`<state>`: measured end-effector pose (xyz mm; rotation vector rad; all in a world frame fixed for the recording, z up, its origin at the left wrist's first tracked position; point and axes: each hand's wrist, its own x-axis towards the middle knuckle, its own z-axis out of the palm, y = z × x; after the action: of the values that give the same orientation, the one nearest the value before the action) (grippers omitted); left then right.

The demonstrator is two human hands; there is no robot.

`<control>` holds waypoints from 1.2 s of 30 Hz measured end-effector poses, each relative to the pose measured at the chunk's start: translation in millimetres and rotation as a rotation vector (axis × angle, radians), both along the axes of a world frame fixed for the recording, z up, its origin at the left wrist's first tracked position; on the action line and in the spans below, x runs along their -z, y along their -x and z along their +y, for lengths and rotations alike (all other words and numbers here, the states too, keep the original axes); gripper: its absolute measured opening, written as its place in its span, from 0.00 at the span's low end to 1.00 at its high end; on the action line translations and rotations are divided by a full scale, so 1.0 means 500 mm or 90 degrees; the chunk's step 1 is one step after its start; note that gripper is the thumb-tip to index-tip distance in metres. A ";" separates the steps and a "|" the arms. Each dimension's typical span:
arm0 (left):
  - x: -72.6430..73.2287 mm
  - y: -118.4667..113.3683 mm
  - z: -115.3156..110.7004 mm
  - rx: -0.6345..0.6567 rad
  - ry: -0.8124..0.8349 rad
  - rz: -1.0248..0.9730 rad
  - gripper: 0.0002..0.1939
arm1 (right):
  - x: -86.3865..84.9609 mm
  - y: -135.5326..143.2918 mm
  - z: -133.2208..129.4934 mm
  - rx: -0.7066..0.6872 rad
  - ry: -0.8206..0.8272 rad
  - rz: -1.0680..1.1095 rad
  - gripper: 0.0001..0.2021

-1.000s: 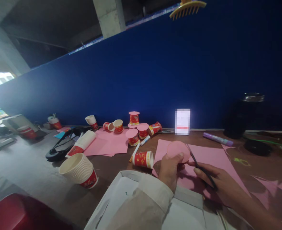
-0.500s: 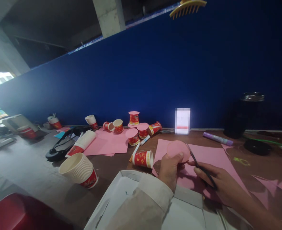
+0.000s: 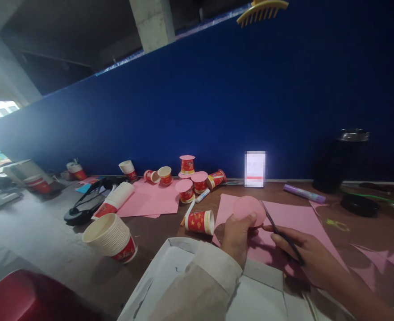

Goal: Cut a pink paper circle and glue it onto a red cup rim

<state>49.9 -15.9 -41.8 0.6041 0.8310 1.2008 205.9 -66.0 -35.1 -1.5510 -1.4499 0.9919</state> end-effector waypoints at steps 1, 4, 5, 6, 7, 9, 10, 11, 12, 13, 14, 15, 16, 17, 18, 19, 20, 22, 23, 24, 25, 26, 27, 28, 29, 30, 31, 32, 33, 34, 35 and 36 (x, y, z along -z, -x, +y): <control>0.000 0.000 0.000 0.000 -0.001 0.001 0.22 | 0.000 0.001 0.000 -0.001 -0.002 0.006 0.25; -0.001 0.000 -0.001 -0.001 -0.003 0.005 0.22 | 0.002 0.003 -0.003 0.026 -0.011 0.028 0.24; -0.002 0.000 -0.001 0.002 -0.005 0.006 0.21 | 0.002 0.004 -0.003 0.029 -0.012 0.034 0.24; -0.002 0.001 -0.002 0.004 -0.006 0.007 0.21 | 0.002 0.003 -0.004 0.028 -0.012 0.037 0.24; -0.003 0.001 -0.002 0.008 -0.007 0.006 0.21 | 0.002 0.003 -0.004 0.028 -0.009 0.036 0.24; -0.005 0.001 -0.002 0.012 -0.008 0.002 0.21 | 0.001 0.002 -0.004 0.025 0.001 0.029 0.24; -0.005 0.001 -0.003 0.010 -0.007 0.000 0.21 | 0.000 0.002 -0.004 0.025 0.005 0.026 0.23; -0.006 0.001 -0.003 0.007 -0.005 -0.002 0.22 | -0.002 0.002 -0.005 0.027 0.005 0.024 0.23; -0.006 0.001 -0.003 0.005 -0.002 -0.003 0.22 | -0.004 0.003 -0.005 0.025 0.003 0.023 0.23; -0.006 0.000 -0.003 0.003 0.000 -0.002 0.22 | -0.005 0.003 -0.005 0.024 -0.003 0.021 0.23; -0.006 0.000 -0.002 0.002 0.002 -0.002 0.22 | -0.008 0.005 -0.005 0.022 -0.008 0.018 0.22; -0.005 0.000 -0.002 0.002 0.005 0.000 0.22 | -0.010 0.006 -0.005 0.025 -0.014 0.018 0.22; -0.005 0.000 -0.002 0.003 0.006 0.002 0.22 | -0.012 0.007 -0.005 0.029 -0.017 0.022 0.22; -0.004 0.000 -0.001 0.005 0.006 0.003 0.23 | -0.015 0.009 -0.006 0.031 -0.019 0.031 0.21; -0.003 0.000 -0.001 0.005 0.005 0.004 0.23 | -0.018 0.011 -0.006 0.035 -0.021 0.042 0.20; -0.002 0.000 0.000 0.005 0.003 0.005 0.23 | -0.021 0.012 -0.006 0.039 -0.023 0.055 0.19; -0.001 0.000 0.000 0.005 0.000 0.006 0.23 | -0.024 0.014 -0.006 0.042 -0.026 0.067 0.18; 0.001 0.000 0.001 0.004 -0.006 0.008 0.23 | -0.027 0.016 -0.007 0.046 -0.033 0.080 0.17; 0.001 0.000 0.001 0.005 -0.009 0.010 0.23 | -0.028 0.017 -0.008 0.046 -0.033 0.083 0.16; 0.001 0.000 0.001 0.007 -0.011 0.012 0.23 | -0.028 0.018 -0.009 0.046 -0.032 0.087 0.16; 0.000 0.000 0.001 0.011 -0.012 0.013 0.23 | -0.028 0.018 -0.009 0.047 -0.027 0.090 0.15; 0.000 0.000 0.000 0.012 -0.012 0.013 0.23 | -0.028 0.019 -0.010 0.049 -0.022 0.091 0.15; -0.001 0.001 0.000 0.013 -0.011 0.013 0.23 | -0.027 0.019 -0.010 0.049 -0.016 0.088 0.16; -0.001 0.001 0.000 0.012 -0.009 0.013 0.23 | -0.027 0.018 -0.010 0.051 -0.014 0.082 0.16; -0.001 0.001 0.000 0.009 -0.006 0.012 0.23 | -0.027 0.018 -0.010 0.051 -0.012 0.074 0.17; 0.000 0.001 0.000 0.004 -0.003 0.012 0.23 | -0.027 0.018 -0.010 0.050 -0.011 0.067 0.18; 0.000 0.001 0.000 0.001 -0.002 0.012 0.23 | -0.027 0.017 -0.010 0.050 -0.010 0.064 0.18; 0.002 0.001 0.001 0.001 -0.002 0.013 0.23 | -0.028 0.017 -0.010 0.052 -0.011 0.068 0.18; 0.003 0.000 0.002 0.002 -0.003 0.014 0.23 | -0.030 0.017 -0.010 0.054 -0.011 0.078 0.18; 0.004 0.000 0.003 0.004 -0.004 0.015 0.23 | -0.032 0.017 -0.011 0.055 -0.013 0.092 0.17; 0.005 0.000 0.004 0.007 -0.005 0.017 0.23 | -0.034 0.018 -0.011 0.054 -0.012 0.107 0.16; 0.005 0.001 0.004 0.010 -0.006 0.019 0.23 | -0.036 0.018 -0.011 0.048 -0.008 0.120 0.16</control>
<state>49.6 -13.8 -44.4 0.6358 0.8450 1.1844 196.8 -71.6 -17.0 -1.4503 -1.2570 1.0514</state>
